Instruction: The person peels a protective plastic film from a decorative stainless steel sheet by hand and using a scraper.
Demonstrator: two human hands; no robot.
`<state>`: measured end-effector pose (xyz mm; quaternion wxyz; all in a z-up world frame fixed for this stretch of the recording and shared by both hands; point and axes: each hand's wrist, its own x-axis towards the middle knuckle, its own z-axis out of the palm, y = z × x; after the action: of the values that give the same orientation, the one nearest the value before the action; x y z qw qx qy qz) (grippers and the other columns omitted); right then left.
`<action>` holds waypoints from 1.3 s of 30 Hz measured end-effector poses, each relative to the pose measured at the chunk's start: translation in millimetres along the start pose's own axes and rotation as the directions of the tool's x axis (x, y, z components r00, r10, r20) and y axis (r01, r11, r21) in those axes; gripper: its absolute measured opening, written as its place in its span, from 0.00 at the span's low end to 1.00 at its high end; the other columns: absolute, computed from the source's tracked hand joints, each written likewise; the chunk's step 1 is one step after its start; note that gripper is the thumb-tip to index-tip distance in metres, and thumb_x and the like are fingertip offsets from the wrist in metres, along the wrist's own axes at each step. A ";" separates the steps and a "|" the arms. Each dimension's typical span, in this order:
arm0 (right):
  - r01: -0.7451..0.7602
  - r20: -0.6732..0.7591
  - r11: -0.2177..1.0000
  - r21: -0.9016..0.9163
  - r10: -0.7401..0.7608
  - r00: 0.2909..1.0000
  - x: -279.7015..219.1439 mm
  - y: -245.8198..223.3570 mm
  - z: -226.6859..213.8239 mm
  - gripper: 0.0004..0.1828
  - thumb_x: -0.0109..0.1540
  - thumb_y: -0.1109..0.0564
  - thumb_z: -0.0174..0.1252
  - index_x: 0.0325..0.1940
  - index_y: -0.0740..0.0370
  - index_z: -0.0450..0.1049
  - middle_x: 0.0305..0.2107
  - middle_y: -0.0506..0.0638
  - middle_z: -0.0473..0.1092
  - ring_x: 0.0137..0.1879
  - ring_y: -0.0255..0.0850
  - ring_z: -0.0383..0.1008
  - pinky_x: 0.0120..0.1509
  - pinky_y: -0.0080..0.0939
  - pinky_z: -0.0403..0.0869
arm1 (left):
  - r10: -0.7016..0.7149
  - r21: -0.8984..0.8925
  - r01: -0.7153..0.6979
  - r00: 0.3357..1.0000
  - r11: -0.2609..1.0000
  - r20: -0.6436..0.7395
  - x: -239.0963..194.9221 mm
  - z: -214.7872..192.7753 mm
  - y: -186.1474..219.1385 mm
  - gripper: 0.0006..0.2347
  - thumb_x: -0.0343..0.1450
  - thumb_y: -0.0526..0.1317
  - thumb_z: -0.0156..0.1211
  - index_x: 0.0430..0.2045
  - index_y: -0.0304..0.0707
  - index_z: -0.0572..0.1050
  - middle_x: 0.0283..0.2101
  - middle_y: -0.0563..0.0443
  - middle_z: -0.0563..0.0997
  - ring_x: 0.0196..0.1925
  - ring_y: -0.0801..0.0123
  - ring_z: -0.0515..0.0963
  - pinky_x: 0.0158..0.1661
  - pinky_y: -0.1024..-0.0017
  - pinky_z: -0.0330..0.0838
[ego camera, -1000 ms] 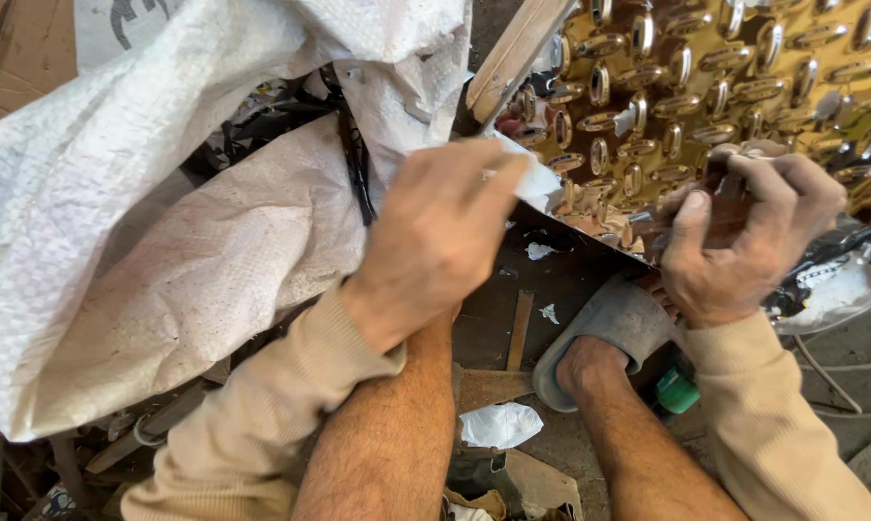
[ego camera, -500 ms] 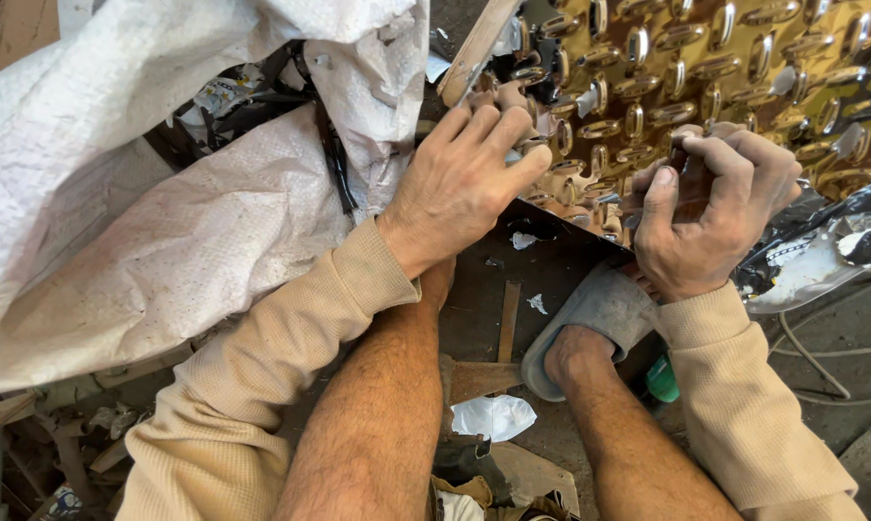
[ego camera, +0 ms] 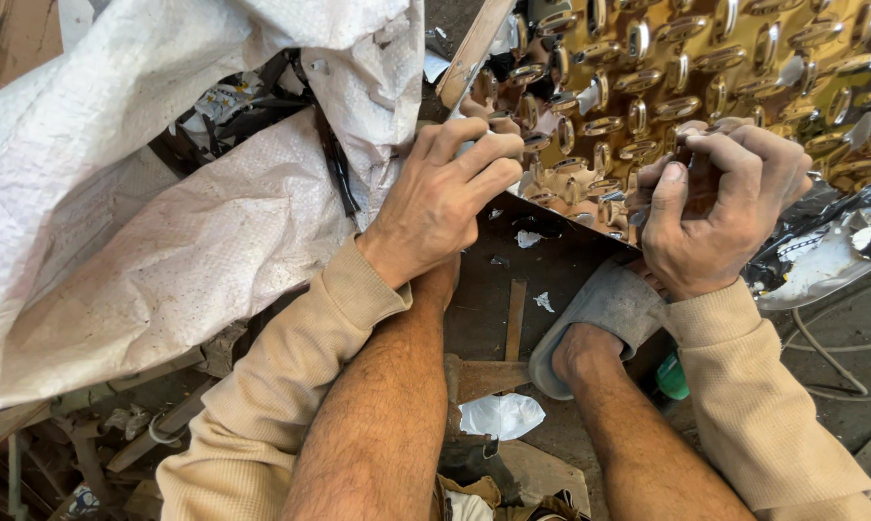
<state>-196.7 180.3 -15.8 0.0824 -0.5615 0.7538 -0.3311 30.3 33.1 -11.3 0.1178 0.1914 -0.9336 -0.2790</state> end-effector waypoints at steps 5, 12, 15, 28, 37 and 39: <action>0.030 0.005 0.999 0.024 -0.030 1.000 -0.8 3.5 2.0 0.10 0.70 0.65 0.51 0.53 0.76 0.70 0.47 0.68 0.62 0.51 0.57 0.68 0.64 0.56 0.63 | 0.045 -0.103 -0.045 0.999 0.994 -0.006 4.4 -4.8 -1.1 0.14 0.63 0.19 0.51 0.38 0.36 0.70 0.39 0.50 0.73 0.46 0.56 0.69 0.46 0.62 0.65; -0.042 0.088 0.984 0.171 0.028 0.996 -0.2 -2.9 0.1 0.08 0.74 0.71 0.44 0.55 0.82 0.65 0.52 0.70 0.54 0.33 0.55 0.74 0.37 0.48 0.80 | -0.085 -0.272 0.040 0.984 0.962 -0.155 -15.8 -41.6 1.7 0.17 0.60 0.12 0.39 0.37 0.23 0.69 0.35 0.37 0.70 0.37 0.52 0.68 0.41 0.60 0.67; 0.008 0.051 1.000 -0.008 -0.008 0.999 -2.8 0.7 -0.7 0.09 0.72 0.66 0.51 0.53 0.77 0.70 0.48 0.71 0.63 0.48 0.58 0.71 0.67 0.58 0.63 | -0.255 -0.201 0.196 0.907 0.960 -0.334 -37.1 -61.5 0.2 0.18 0.56 0.14 0.41 0.36 0.22 0.69 0.35 0.37 0.70 0.40 0.49 0.70 0.42 0.60 0.69; 0.030 0.004 1.000 0.008 -0.030 1.000 3.9 -7.9 4.8 0.10 0.67 0.71 0.52 0.53 0.79 0.68 0.46 0.73 0.63 0.55 0.62 0.65 0.63 0.60 0.64 | -0.309 0.195 0.378 0.899 0.905 -0.311 -8.1 -35.0 19.2 0.05 0.72 0.30 0.61 0.27 0.36 0.72 0.36 0.43 0.73 0.35 0.60 0.71 0.37 0.64 0.66; 0.032 0.015 0.997 -0.067 -0.031 0.999 0.6 -1.5 1.6 0.08 0.71 0.65 0.52 0.52 0.76 0.70 0.46 0.70 0.69 0.55 0.60 0.67 0.64 0.58 0.59 | -0.161 0.044 0.167 0.980 0.985 -0.119 1.6 -5.8 19.9 0.03 0.75 0.30 0.59 0.37 0.40 0.77 0.42 0.51 0.75 0.36 0.59 0.74 0.37 0.60 0.65; 0.017 0.011 0.999 -0.051 -0.016 1.000 -0.6 -0.3 2.3 0.09 0.69 0.66 0.54 0.53 0.74 0.70 0.46 0.68 0.71 0.55 0.59 0.67 0.66 0.58 0.57 | -0.087 0.147 0.106 0.988 0.983 -0.128 1.7 -5.4 20.0 0.07 0.75 0.25 0.50 0.34 0.36 0.73 0.44 0.45 0.75 0.36 0.58 0.73 0.39 0.62 0.65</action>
<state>-195.1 179.9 -17.6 0.0695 -0.5715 0.7568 -0.3096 24.7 45.2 4.6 0.1454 0.2615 -0.9331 -0.1996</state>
